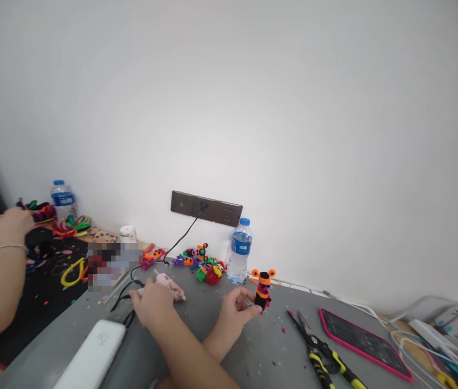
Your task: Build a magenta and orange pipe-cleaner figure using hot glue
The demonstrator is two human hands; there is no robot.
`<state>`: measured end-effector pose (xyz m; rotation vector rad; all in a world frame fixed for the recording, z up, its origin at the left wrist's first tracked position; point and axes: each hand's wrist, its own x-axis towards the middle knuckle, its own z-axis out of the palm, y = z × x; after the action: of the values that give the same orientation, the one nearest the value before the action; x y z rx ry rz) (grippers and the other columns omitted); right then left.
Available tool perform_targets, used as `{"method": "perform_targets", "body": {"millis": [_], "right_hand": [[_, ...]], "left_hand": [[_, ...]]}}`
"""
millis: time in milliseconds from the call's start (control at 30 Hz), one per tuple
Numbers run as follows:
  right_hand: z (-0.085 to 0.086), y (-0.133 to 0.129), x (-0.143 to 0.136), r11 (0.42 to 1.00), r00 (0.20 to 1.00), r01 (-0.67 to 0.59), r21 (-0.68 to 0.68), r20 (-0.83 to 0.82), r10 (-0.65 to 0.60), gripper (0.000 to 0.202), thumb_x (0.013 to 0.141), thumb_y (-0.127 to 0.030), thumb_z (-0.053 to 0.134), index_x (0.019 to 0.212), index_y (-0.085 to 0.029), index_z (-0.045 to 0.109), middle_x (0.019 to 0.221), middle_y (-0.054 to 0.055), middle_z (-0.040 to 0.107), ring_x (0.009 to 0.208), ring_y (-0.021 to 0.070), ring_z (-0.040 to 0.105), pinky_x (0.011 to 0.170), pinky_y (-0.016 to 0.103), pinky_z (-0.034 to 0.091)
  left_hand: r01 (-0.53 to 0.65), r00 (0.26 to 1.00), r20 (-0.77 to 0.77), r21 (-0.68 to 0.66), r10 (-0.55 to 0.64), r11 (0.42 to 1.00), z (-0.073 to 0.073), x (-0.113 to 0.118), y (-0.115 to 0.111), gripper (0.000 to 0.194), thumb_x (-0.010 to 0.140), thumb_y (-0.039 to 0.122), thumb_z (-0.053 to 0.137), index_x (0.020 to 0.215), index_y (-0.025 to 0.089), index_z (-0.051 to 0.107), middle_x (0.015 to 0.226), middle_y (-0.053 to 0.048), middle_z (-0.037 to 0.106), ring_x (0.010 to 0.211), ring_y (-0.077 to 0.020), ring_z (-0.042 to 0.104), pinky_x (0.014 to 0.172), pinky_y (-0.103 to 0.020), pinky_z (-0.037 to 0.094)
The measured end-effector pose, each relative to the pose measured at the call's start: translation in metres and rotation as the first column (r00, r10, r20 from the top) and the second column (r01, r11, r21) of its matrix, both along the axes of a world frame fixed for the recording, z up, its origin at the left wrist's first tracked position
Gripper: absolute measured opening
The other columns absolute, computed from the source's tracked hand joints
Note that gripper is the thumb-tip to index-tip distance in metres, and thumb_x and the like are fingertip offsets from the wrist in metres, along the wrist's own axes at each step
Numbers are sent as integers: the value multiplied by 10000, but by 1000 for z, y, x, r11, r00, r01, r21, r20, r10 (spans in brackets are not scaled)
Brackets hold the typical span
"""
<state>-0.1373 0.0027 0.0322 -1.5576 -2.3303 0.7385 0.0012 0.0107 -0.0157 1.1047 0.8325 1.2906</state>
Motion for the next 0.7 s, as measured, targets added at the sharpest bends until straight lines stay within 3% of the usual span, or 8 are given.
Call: {"method": "perform_targets", "body": {"millis": [100, 233, 367, 467, 600, 700], "right_hand": [[0, -7, 11, 1000, 996, 16, 18, -90, -15, 431, 842, -435, 506, 1108, -103, 579, 997, 238, 699, 943, 384, 663, 753, 494, 492], [7, -19, 25, 997, 959, 76, 33, -277, -64, 380, 804, -504, 544, 999, -180, 573, 877, 149, 707, 840, 339, 670, 702, 419, 479], [14, -31, 40, 990, 888, 139, 10, -444, -120, 181, 822, -322, 508, 975, -228, 531, 717, 26, 633, 654, 234, 632, 580, 290, 414], [14, -43, 54, 993, 839, 91, -79, -531, -119, 288, 777, -161, 466, 1052, -246, 485, 582, -60, 487, 506, 173, 527, 487, 231, 317], [13, -60, 73, 997, 752, 72, -28, -655, -73, 336, 773, -82, 400, 1064, -241, 447, 675, -49, 468, 586, 156, 496, 551, 234, 343], [16, -69, 87, 997, 650, 72, 27, -759, -26, 230, 803, -101, 393, 995, -226, 421, 809, -8, 503, 696, 152, 495, 637, 251, 384]], "left_hand": [[7, 1000, -30, 10, -6, 1000, 2, 2, -4, 219, 608, 287, 769, 706, 171, 612, 514, 74, 425, 481, -86, 333, 489, -221, 246], [105, 992, -68, 45, -102, 993, 6, 6, -17, 135, 642, 261, 749, 709, 194, 652, 505, 57, 423, 505, -105, 360, 513, -248, 253], [164, 984, -77, 66, -159, 984, 8, 8, -21, 137, 655, 293, 748, 733, 207, 676, 522, 44, 458, 522, -115, 407, 542, -262, 272], [137, 989, -67, 54, -133, 989, 4, 10, -16, 223, 605, 311, 783, 723, 179, 647, 508, 60, 442, 504, -99, 376, 518, -241, 267], [117, 992, -40, 29, -116, 993, 2, 12, -14, 253, 602, 307, 786, 720, 161, 617, 514, 72, 455, 493, -85, 378, 504, -216, 276], [185, 983, -22, 39, -184, 982, 6, 11, -23, 164, 637, 234, 770, 730, 170, 651, 576, 31, 573, 549, -122, 508, 557, -239, 361]]}}
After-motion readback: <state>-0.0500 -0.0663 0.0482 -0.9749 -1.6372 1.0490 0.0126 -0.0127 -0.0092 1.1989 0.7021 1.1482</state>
